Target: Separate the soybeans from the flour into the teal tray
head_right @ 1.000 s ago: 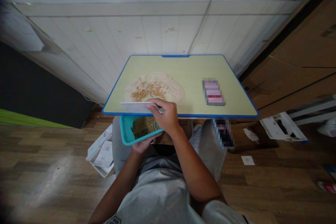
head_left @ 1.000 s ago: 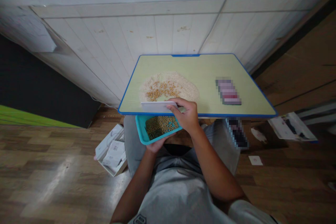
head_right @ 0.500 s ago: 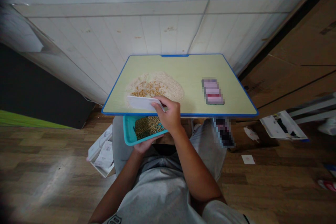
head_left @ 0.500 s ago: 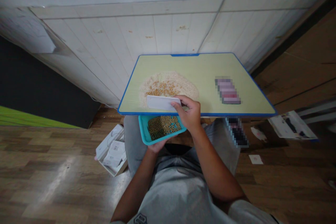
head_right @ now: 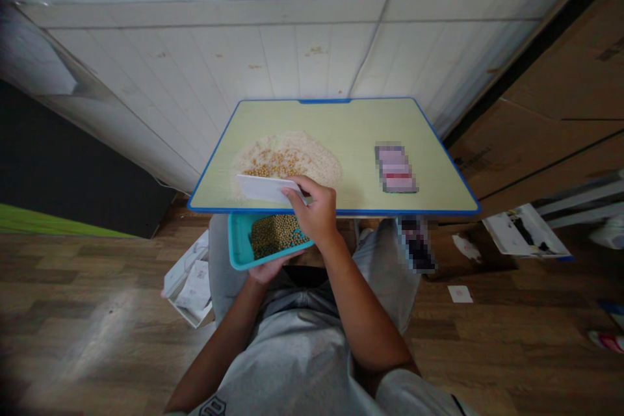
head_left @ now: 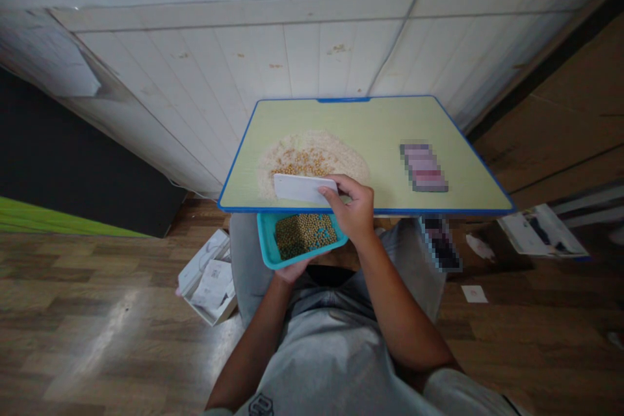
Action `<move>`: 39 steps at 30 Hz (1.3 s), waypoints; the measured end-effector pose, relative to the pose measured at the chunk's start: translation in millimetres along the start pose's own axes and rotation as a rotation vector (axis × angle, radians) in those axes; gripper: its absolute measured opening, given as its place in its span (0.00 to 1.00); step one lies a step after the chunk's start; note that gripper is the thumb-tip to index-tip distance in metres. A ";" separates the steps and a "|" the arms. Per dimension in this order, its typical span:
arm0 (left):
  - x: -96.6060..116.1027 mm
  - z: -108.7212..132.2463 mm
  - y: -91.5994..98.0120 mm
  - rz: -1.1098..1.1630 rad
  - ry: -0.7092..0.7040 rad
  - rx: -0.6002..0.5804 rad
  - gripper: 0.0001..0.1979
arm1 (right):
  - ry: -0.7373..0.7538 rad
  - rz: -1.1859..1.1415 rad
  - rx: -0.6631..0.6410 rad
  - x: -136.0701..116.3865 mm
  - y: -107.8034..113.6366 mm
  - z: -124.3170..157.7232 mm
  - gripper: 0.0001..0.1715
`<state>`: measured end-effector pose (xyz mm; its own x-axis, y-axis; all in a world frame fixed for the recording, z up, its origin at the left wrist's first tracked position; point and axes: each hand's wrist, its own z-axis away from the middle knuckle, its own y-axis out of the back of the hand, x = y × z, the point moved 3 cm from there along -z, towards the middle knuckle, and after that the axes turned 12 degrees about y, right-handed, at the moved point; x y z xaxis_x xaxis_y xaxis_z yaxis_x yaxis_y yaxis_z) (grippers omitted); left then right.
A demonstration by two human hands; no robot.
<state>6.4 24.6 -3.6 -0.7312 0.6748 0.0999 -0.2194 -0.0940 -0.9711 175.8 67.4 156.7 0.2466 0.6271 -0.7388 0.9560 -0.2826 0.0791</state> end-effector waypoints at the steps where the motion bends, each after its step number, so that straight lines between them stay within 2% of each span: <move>1: -0.5 0.1 -1.3 0.000 0.004 -0.001 0.36 | 0.000 -0.003 0.005 0.2 0.2 -0.5 0.08; 6: -2.6 1.4 -3.8 -0.002 0.059 0.003 0.37 | -0.028 0.003 0.032 3.8 1.5 -4.7 0.08; 11: 0.8 0.8 3.4 -0.021 0.028 0.003 0.37 | -0.043 0.031 0.089 11.4 4.8 -8.9 0.08; 18: 0.9 -1.1 -5.2 -0.076 0.071 -0.102 0.39 | -0.060 0.035 0.127 17.3 6.7 -8.1 0.08; 22: 0.7 0.2 -6.3 -0.069 0.042 -0.056 0.38 | -0.074 0.026 0.129 18.2 6.2 -7.3 0.08; 33: 4.5 -1.2 10.6 -0.037 0.026 0.014 0.36 | -0.066 0.075 0.100 15.5 10.6 -8.0 0.12; 39: 5.4 -0.4 14.2 -0.001 0.025 -0.032 0.37 | -0.010 0.049 0.058 11.7 10.2 -9.2 0.23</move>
<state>-0.4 27.2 -16.9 -0.7146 0.6929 0.0962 -0.1992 -0.0697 -0.9775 189.9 78.6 155.1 0.2905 0.6045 -0.7417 0.9320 -0.3543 0.0763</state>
